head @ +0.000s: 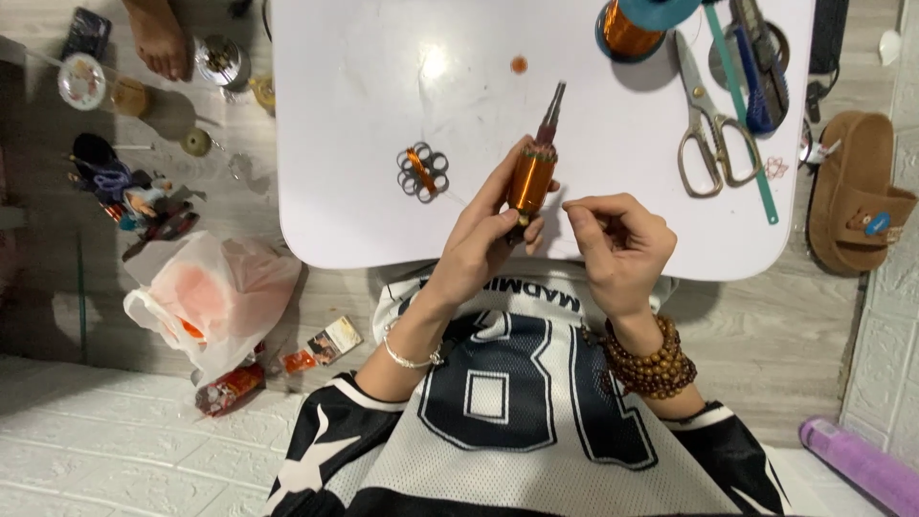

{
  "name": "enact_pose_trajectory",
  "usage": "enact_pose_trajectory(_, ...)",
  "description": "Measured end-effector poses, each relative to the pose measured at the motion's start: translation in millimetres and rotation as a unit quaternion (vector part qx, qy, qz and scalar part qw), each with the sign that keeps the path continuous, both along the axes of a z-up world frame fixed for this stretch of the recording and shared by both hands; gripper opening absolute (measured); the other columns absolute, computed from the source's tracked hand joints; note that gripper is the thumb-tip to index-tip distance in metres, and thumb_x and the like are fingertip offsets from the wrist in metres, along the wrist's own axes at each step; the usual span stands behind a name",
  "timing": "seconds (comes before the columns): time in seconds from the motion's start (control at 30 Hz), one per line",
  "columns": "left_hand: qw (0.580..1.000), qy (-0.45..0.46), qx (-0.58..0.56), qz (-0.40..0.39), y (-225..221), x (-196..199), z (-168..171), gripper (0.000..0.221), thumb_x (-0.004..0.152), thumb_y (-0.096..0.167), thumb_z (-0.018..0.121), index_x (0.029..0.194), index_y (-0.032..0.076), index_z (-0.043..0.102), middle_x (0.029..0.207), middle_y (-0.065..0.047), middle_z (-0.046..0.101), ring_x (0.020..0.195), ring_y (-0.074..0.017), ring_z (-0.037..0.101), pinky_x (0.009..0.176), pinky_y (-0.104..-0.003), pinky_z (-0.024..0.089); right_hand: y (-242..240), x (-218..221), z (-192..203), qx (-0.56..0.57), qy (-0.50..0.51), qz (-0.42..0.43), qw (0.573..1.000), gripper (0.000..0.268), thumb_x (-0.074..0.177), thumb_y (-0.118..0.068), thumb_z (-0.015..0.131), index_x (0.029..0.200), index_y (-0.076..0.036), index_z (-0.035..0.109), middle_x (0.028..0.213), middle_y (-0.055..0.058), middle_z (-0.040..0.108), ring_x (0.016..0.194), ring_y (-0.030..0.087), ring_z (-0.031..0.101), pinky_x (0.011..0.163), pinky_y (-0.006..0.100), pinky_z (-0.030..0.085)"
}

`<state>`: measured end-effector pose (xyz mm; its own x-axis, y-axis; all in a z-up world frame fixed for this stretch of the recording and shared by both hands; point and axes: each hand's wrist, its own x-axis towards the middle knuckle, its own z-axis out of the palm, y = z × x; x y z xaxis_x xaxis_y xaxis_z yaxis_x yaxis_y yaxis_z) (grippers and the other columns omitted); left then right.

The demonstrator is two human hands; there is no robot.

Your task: Repairing a motor armature by winding and securing copper wire using manual tools

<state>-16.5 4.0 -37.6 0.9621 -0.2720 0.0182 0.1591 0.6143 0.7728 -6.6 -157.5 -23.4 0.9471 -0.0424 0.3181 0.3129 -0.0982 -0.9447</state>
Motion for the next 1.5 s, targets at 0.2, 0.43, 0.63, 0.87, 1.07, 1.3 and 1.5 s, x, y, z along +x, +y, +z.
enact_pose_trajectory(0.2,0.999,-0.034,0.023,-0.011,3,-6,7,0.075,0.096,0.007,0.043,0.163,0.005,0.009,0.144,-0.025,0.043,0.093,-0.0155,0.051,0.084,-0.032,0.053,-4,-6,-10,0.012,0.001,0.010,1.000,0.005,0.093,0.005,0.068,0.090,0.008,0.071,0.048,0.005,0.049,0.048,0.005,0.037,0.044,0.022,0.032)
enact_pose_trajectory(0.43,0.998,-0.044,0.040,-0.010,8,-10,36,0.072,0.101,0.012,0.044,0.164,0.006,0.009,0.146,-0.026,0.043,0.092,-0.0146,0.049,0.082,-0.032,0.052,-2,-13,-4,0.058,0.010,0.026,0.998,0.008,0.095,0.005,0.065,0.092,0.011,0.069,0.052,0.007,0.052,0.048,0.005,0.043,0.045,0.023,0.038)
enact_pose_trajectory(0.63,0.990,-0.015,0.137,-0.028,9,-11,56,0.061,0.111,0.030,0.037,0.163,0.010,0.012,0.134,-0.014,0.053,0.089,-0.0132,0.045,0.086,-0.027,0.047,-2,-19,5,-0.005,0.058,0.001,0.998,0.015,0.100,-0.005,0.061,0.094,0.008,0.064,0.066,0.013,0.060,0.052,0.015,0.054,0.048,0.023,0.042)
enact_pose_trajectory(0.87,0.990,-0.008,0.137,-0.015,7,-13,58,0.059,0.111,0.029,0.038,0.162,0.010,0.016,0.153,-0.017,0.047,0.085,-0.0143,0.044,0.084,-0.027,0.046,-3,-20,5,-0.006,0.060,0.007,0.998,0.015,0.100,-0.005,0.062,0.095,0.009,0.064,0.066,0.013,0.059,0.053,0.015,0.051,0.050,0.023,0.040)
enact_pose_trajectory(1.07,0.991,-0.025,0.132,-0.004,5,-14,54,0.059,0.110,0.027,0.039,0.162,0.007,0.017,0.148,-0.017,0.048,0.086,-0.0143,0.046,0.082,-0.027,0.047,-6,-20,6,-0.037,0.033,0.012,0.999,0.013,0.098,-0.006,0.063,0.094,0.006,0.068,0.069,0.011,0.065,0.052,0.011,0.053,0.045,0.020,0.040)
enact_pose_trajectory(1.3,0.992,-0.013,0.122,-0.003,3,-15,57,0.057,0.109,0.022,0.037,0.161,0.007,0.019,0.133,-0.015,0.053,0.086,-0.0147,0.046,0.078,-0.028,0.045,-4,-20,13,-0.035,0.048,0.007,0.998,0.015,0.097,-0.010,0.063,0.093,0.003,0.069,0.066,0.009,0.063,0.051,0.011,0.053,0.047,0.019,0.041)
enact_pose_trajectory(1.5,0.992,-0.023,0.128,-0.008,5,-14,51,0.057,0.111,0.023,0.037,0.163,0.009,0.017,0.130,-0.008,0.050,0.087,-0.0155,0.046,0.080,-0.029,0.045,-3,-20,11,-0.022,0.060,0.004,0.998,0.011,0.097,-0.004,0.062,0.094,0.005,0.068,0.067,0.010,0.062,0.052,0.012,0.053,0.047,0.020,0.041)
